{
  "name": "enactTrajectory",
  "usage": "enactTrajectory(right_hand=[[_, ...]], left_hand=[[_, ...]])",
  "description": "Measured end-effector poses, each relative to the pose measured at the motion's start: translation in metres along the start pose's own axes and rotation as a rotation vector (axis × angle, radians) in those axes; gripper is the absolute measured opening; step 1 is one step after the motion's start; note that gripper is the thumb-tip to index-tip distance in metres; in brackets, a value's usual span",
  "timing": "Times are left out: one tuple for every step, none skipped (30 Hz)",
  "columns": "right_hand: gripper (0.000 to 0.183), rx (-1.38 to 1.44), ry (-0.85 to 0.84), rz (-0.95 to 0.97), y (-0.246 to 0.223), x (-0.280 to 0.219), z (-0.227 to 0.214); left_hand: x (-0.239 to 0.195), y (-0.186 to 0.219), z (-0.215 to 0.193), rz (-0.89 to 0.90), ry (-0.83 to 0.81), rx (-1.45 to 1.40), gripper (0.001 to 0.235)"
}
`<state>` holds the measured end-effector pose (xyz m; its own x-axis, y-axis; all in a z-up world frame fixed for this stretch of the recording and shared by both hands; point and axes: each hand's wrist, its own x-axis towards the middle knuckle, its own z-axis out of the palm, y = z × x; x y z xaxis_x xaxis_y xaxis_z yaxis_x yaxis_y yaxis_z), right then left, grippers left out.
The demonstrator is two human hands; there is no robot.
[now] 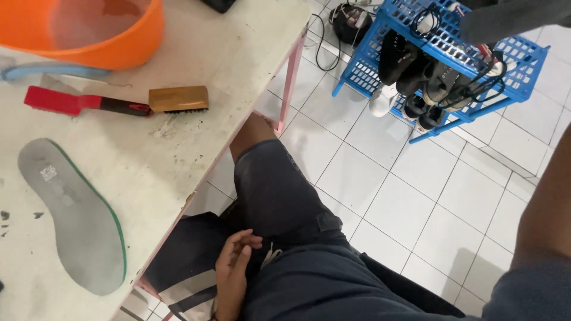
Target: The person wipes a gray shoe insole with a cloth, then scrubs it with a blue brush. They flip the insole over to scrub the green side and then briefly check a wristwatch before placing it back on the table.
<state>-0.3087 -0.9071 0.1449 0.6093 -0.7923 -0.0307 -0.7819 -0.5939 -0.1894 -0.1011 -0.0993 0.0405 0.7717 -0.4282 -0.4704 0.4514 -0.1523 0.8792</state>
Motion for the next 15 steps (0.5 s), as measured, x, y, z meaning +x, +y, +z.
enactTrajectory(right_hand=[[0.06, -0.08, -0.049, 0.053, 0.003, 0.007, 0.015], [0.061, -0.16, -0.101, 0.105, 0.006, 0.013, 0.03], [0.062, -0.241, -0.151, 0.158, 0.032, 0.009, 0.075], [0.064, -0.323, -0.192, 0.21, 0.054, 0.005, 0.113], [0.065, -0.405, -0.231, 0.262, 0.065, 0.032, 0.112], [0.065, -0.411, -0.218, 0.239, 0.016, -0.019, 0.14], [0.057, -0.306, -0.131, 0.114, -0.05, -0.044, 0.141], [0.056, -0.204, -0.066, -0.011, -0.128, -0.081, 0.156], [0.056, -0.211, -0.078, -0.037, -0.161, -0.125, 0.183], [0.032, -0.017, -0.057, -0.262, -0.214, -0.157, 0.198], [0.01, 0.188, -0.038, -0.479, -0.282, -0.177, 0.196], [0.01, 0.196, -0.069, -0.528, -0.326, -0.198, 0.196], [0.005, 0.282, -0.024, -0.896, -0.368, -0.224, 0.193], [0.008, 0.378, 0.04, -1.266, -0.412, -0.246, 0.188], [0.008, 0.397, 0.022, -1.317, -0.454, -0.265, 0.175]], left_hand=[[0.002, -0.002, -0.002, 0.047, -0.009, 0.023, 0.038], [0.003, -0.006, -0.003, 0.09, -0.017, 0.046, 0.038], [-0.001, -0.005, -0.007, 0.086, -0.012, 0.041, 0.038], [-0.001, -0.003, -0.008, 0.082, 0.01, 0.157, 0.039], [-0.001, -0.001, -0.01, 0.077, 0.032, 0.272, 0.039], [-0.007, 0.011, -0.014, 0.085, 0.051, 0.255, 0.039], [-0.013, 0.023, -0.019, 0.492, 0.111, 0.418, 0.029], [-0.027, 0.031, -0.026, 0.875, 0.179, 0.592, 0.018], [-0.01, 0.028, -0.066, 0.859, 0.203, 0.59, 0.018], [-0.001, 0.021, -0.108, 0.909, -0.111, 0.842, 0.027], [0.004, 0.012, -0.154, 0.928, -0.444, 1.075, 0.037], [-0.008, 0.049, -0.15, 0.89, -0.395, 1.08, 0.037], [-0.02, 0.087, -0.149, 0.985, -0.004, 1.077, 0.026], [-0.026, 0.128, -0.149, 1.072, 0.398, 1.063, 0.019], [-0.011, 0.146, -0.163, 1.044, 0.452, 1.078, 0.019]])
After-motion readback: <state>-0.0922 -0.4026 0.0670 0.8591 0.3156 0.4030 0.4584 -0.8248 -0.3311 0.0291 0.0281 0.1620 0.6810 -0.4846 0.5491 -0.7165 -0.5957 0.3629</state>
